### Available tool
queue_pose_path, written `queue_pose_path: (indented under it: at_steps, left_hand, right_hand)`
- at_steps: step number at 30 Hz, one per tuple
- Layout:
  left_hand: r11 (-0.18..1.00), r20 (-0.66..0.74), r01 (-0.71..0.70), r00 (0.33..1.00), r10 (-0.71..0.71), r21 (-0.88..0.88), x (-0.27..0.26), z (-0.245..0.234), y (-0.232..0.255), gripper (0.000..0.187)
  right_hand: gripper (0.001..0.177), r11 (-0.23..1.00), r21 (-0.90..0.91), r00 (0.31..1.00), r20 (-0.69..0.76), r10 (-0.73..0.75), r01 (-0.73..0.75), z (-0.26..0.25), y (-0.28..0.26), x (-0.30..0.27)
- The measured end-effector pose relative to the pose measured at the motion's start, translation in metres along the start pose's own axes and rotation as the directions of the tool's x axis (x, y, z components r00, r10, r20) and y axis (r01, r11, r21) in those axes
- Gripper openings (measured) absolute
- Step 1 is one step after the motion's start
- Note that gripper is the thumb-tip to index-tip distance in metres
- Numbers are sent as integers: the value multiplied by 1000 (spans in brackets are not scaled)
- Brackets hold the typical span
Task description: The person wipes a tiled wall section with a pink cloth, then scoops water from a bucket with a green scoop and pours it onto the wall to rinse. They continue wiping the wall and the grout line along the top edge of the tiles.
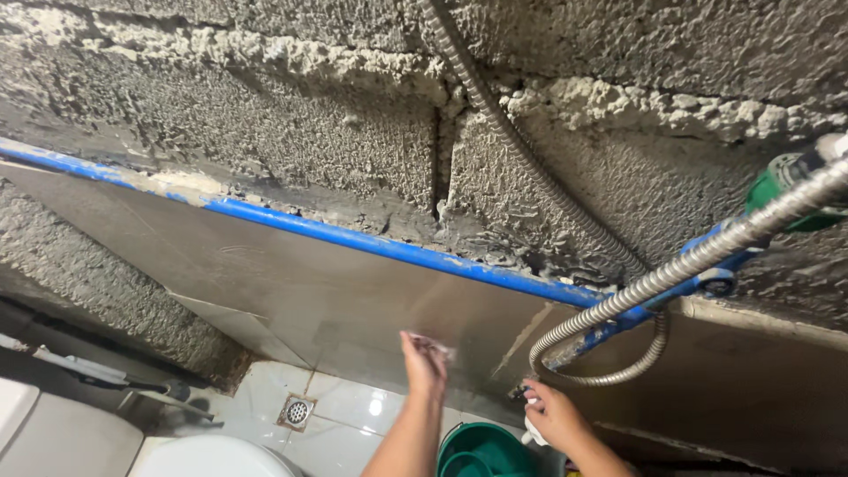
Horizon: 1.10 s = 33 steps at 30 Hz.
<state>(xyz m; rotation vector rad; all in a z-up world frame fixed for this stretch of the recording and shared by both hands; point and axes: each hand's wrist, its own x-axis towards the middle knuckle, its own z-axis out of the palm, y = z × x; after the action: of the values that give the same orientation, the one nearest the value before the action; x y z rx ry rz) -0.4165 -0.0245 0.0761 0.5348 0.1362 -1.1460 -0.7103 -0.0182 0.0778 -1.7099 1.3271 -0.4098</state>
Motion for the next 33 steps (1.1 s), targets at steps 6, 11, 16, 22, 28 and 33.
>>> queue_pose_path:
  at_steps: [6,11,16,22,28,33]
  left_hand:
    - [969,20,231,973,-230,-84,-52,45,-40,77]
    - [983,-3,177,984,-177,-45,-25,40,-21,87]
    - [977,-194,197,958,-211,-87,-29,22,-31,78]
    - [942,127,206,976,-177,-265,-28,12,-62,66]
    - [970,-44,202,977,-209,-136,-43,37,-27,78]
    - [942,83,310,950,-301,-130,-84,83,-35,79]
  right_hand:
    - [56,1000,-28,1000,1,-3,3,-2,0,3]
    - [57,999,41,1000,2,-27,27,-1,2,8]
    - [55,999,-2,998,49,47,-47,10,4,8]
    - [56,997,-76,997,73,19,-13,20,-1,16]
    - [56,997,-71,996,86,33,-27,19,-16,13]
    - [44,938,-344,991,101,87,-47,16,-28,14]
